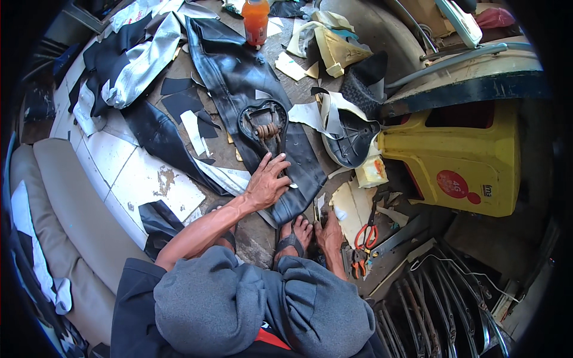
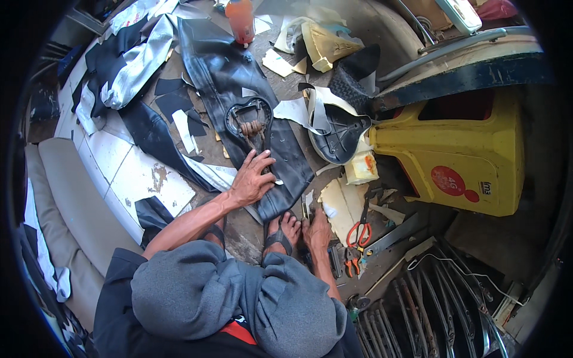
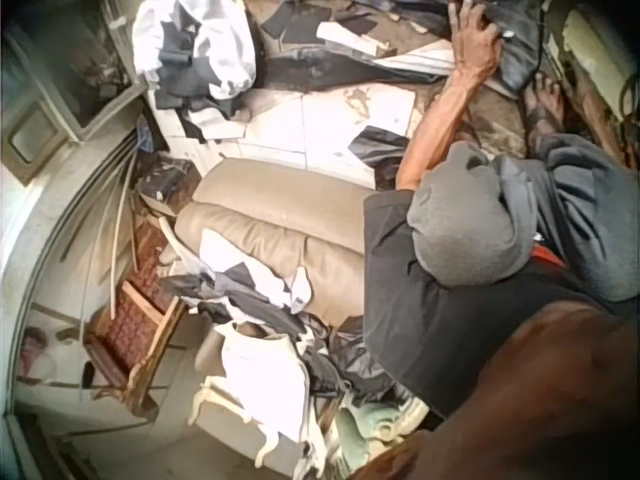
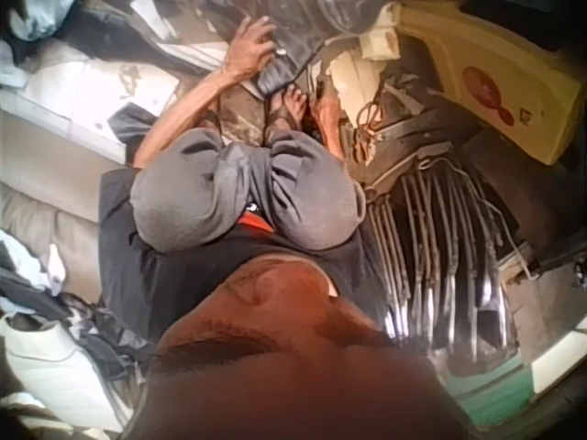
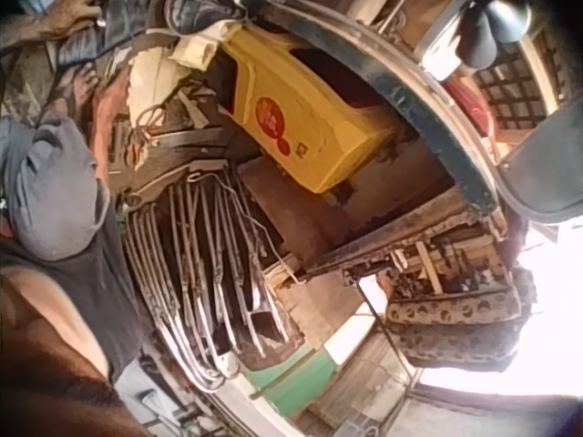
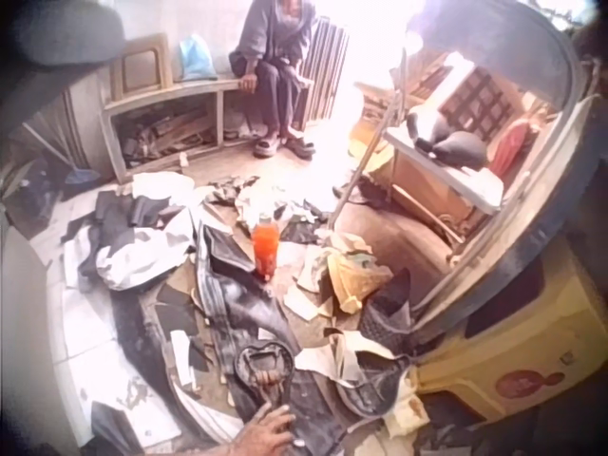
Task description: The person reupholsters a bicycle seat by stretching black fabric over the foam and frame, securing it with a pneumatic stapler, and trimming the excess fabric with scissors.
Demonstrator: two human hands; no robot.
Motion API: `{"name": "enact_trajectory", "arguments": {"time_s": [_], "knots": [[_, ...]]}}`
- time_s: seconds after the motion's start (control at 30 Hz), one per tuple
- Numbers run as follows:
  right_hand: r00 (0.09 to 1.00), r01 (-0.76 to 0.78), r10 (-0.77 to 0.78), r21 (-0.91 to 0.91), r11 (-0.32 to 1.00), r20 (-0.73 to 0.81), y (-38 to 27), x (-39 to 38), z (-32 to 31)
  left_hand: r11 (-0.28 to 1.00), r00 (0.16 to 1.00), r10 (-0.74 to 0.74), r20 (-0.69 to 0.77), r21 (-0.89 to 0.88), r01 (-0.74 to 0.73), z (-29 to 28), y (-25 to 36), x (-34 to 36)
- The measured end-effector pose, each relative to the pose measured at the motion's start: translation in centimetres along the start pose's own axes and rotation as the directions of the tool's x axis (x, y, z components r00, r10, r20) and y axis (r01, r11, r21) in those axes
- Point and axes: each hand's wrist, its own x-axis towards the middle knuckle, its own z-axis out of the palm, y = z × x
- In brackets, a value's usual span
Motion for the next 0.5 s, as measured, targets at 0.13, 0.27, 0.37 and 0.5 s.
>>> {"name": "enact_trajectory", "arguments": {"time_s": [0.13, 0.27, 0.37, 0.5], "knots": [[0.994, -0.084, 0.088, -0.064, 0.994, 0.067, 0.3, -0.4, 0.1, 1.0, 1.0, 0.014, -0.01, 0.029, -0.014, 0.2, 0.0, -0.2], [0.994, -0.09, 0.096, -0.108, 0.99, 0.046, 1.4, -1.5, -0.2, 0.996, 0.982, 0.044, -0.186, 0.09, -0.028, 0.7, 0.7, -2.0], [0.99, -0.137, 0.139, -0.061, 0.989, 0.031, 1.2, -1.6, -1.2, 0.998, 0.965, -0.003, -0.264, 0.058, 0.02, 0.4, 1.1, -2.8], [0.992, -0.127, 0.127, 0.006, 0.992, -0.013, 1.7, -1.8, -1.3, 0.842, 0.814, -0.512, -0.275, -0.347, 0.412, 0.6, 0.4, -3.0]]}}
